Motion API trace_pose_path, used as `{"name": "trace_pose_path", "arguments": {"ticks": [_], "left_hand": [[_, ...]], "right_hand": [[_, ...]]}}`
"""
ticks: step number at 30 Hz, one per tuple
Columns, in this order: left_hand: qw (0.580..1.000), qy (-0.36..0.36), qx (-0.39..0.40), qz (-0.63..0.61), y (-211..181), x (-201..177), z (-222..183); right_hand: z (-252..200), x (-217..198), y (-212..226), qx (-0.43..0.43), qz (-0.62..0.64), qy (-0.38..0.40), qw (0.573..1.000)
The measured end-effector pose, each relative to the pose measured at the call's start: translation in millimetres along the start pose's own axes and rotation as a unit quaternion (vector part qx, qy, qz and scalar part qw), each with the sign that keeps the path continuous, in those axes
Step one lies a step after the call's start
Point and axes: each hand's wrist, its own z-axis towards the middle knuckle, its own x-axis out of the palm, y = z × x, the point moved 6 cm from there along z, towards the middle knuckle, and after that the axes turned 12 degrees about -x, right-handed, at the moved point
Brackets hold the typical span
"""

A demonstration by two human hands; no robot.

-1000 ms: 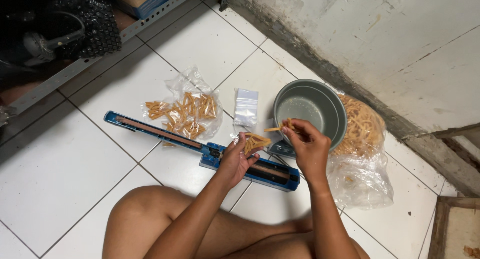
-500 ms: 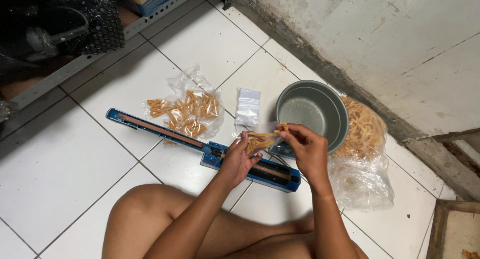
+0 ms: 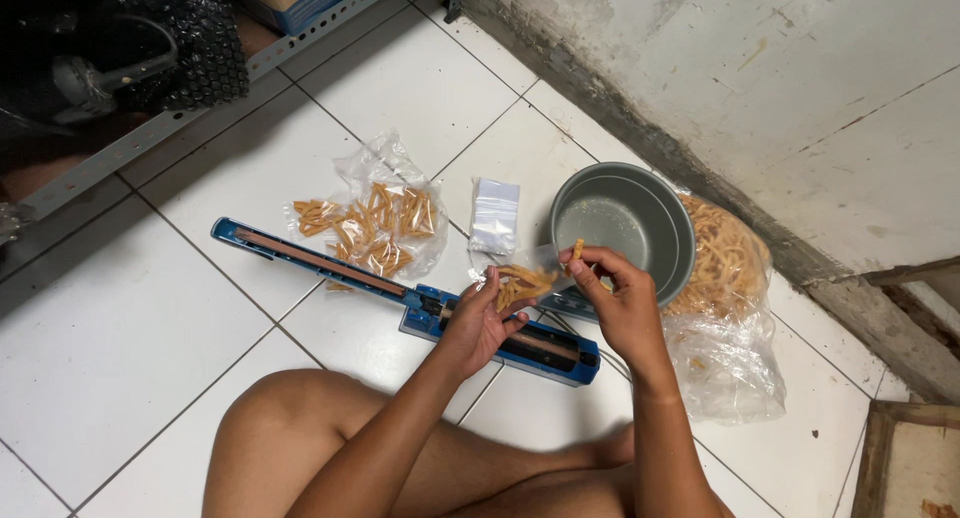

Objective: The person puts snack pieces into small plastic bags by hand and seals the bags using a heat sealer.

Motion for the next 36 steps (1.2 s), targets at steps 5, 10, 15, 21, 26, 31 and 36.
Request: {"name": "trace_pose_path", "arguments": {"ticks": [5, 10, 15, 21, 26, 31, 36], "left_hand": [[1.0, 0.001, 0.001, -0.003, 0.4, -0.5, 0.7], [1.0, 0.003, 0.006, -0.001, -0.6, -4.0, 2.3], [1.0, 0.019, -0.009, 0.022, 5.1, 8.9, -4.4], [0.998, 0.042, -0.028, -0.029, 10.2, 7.0, -2.3], [0.997, 0.06, -0.041, -0.037, 10.8, 12.6, -4.8], [0.997, 0.063, -0.037, -0.018, 12.0, 8.3, -0.7], [0.999, 0.038, -0.022, -0.002, 12.5, -8.5, 10.4]], "right_hand": [[0.8, -6.0, -6.8, -0.021, -0.048, 0.004, 0.999], [2.7, -16.0, 23.0, -0.036, -0.129, 0.053, 0.99], [-0.3, -5.7, 28.7, -0.089, -0.191, 0.006, 0.977], [1.8, 12.0, 52.6, -0.124, -0.158, 0.081, 0.976], [3.3, -0.1, 49.9, -0.17, -0.155, 0.037, 0.972], [4.4, 0.6, 46.6, -0.173, -0.168, 0.042, 0.97], [6.7, -5.9, 30.8, -0.102, -0.061, 0.004, 0.993]]}}
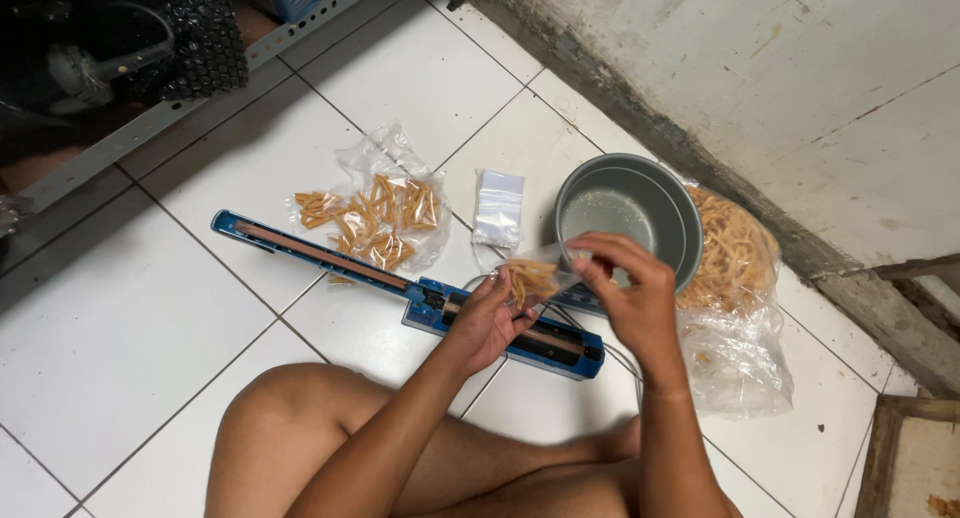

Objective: The person puts snack pieces into small plastic bags by hand and seals the bags using a heat sealer.

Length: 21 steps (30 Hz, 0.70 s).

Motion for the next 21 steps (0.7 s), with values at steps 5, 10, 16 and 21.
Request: {"name": "trace_pose_path", "arguments": {"ticks": [5, 10, 16, 21], "left_hand": [[1.0, -0.017, 0.006, 0.006, -5.9, 4.0, -5.6], [0.999, -0.04, -0.005, 0.001, -6.3, 0.0, -2.4], [0.998, -0.069, 0.002, 0.001, -10.3, 5.0, -5.5], [0.997, -0.076, 0.011, 0.007, -10.1, 7.8, -5.3]], "right_hand": [[-5.5, -26.1, -97.9, 0.103, -0.077, 0.033, 0.991], [-37.2, -4.9, -203.3, 0.234, -0.198, 0.198, 0.931], [-49.4, 10.7, -258.4, 0.249, -0.209, 0.252, 0.911], [-42.5, 6.4, -261.0, 0.234, -0.183, 0.177, 0.938]]}}
